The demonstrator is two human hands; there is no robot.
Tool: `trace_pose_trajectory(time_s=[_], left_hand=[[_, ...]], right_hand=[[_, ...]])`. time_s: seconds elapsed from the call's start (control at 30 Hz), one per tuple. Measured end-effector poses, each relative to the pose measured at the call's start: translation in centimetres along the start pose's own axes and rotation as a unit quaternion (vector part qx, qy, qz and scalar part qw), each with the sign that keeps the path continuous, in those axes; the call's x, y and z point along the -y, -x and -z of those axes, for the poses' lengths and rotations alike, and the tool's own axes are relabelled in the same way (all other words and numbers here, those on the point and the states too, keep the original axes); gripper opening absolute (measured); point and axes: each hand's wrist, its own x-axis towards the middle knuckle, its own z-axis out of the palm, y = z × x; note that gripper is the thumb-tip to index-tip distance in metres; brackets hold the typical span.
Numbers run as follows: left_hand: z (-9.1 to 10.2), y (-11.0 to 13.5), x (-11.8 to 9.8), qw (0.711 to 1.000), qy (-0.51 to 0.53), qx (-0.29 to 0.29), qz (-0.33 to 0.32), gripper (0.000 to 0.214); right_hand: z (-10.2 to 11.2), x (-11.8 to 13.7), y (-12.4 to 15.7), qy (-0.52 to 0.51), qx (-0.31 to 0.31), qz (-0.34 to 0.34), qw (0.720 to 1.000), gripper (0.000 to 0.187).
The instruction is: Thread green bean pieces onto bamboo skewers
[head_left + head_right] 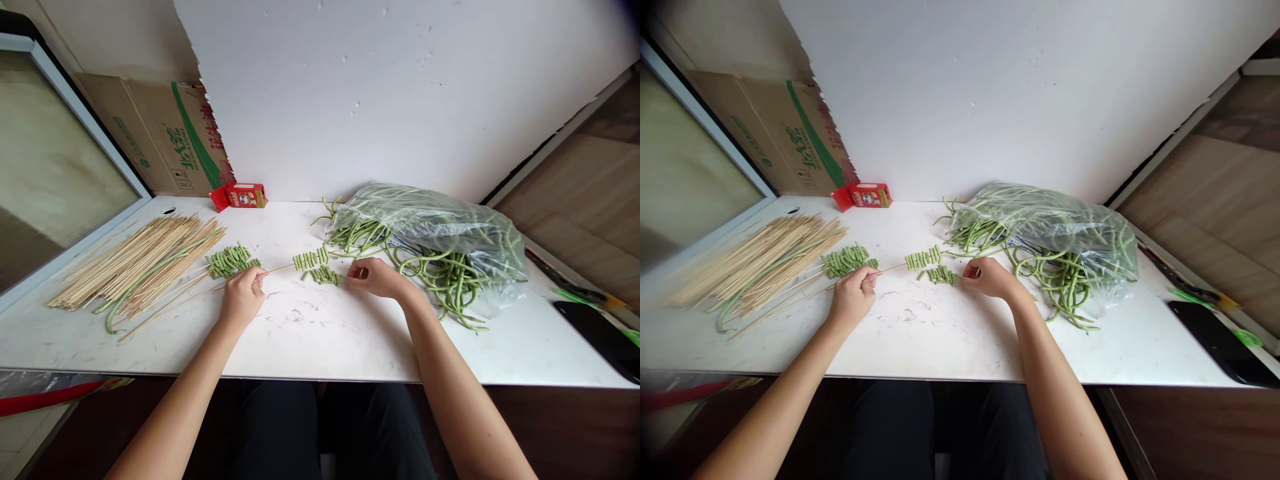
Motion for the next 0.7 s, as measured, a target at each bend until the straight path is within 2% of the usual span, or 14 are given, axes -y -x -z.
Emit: trace_pose_trajectory(time_s=[0.07, 0.17, 0.27, 0.33, 0.47, 0.7], left_hand=[[0.0, 0.0, 0.0, 1.000, 0.002, -0.002, -0.002, 0.028], [-0.1, 0.0, 0.0, 1.000, 0.008, -0.007, -0.009, 0.028], [-0.1, 0.0, 0.0, 1.000, 0.013, -0.017, -0.016, 0.026], [-0.1, 0.0, 0.0, 1.000, 0.013, -0.018, -0.020, 0.026], [-0.1, 0.0, 0.0, 1.000, 0.009, -0.015, -0.026, 0.027], [-0.1, 0.0, 0.1, 0.999, 0.014, -0.023, -0.027, 0.027]], right_hand=[[0.1, 0.2, -0.1, -0.039, -0.042, 0.013, 0.998, 0.013], [-0.1, 0.8, -0.3, -0.183, -0.080, 0.019, 0.980, 0.028], [-0.8, 1.3, -0.6, -0.345, -0.102, 0.019, 0.933, 0.040], [-1.3, 1.5, -0.7, -0.415, -0.109, 0.017, 0.903, 0.046], [-2.1, 1.6, -1.0, -0.471, -0.093, 0.005, 0.877, 0.044], [-2.6, 1.5, -1.0, -0.483, -0.063, 0.000, 0.873, 0.043]])
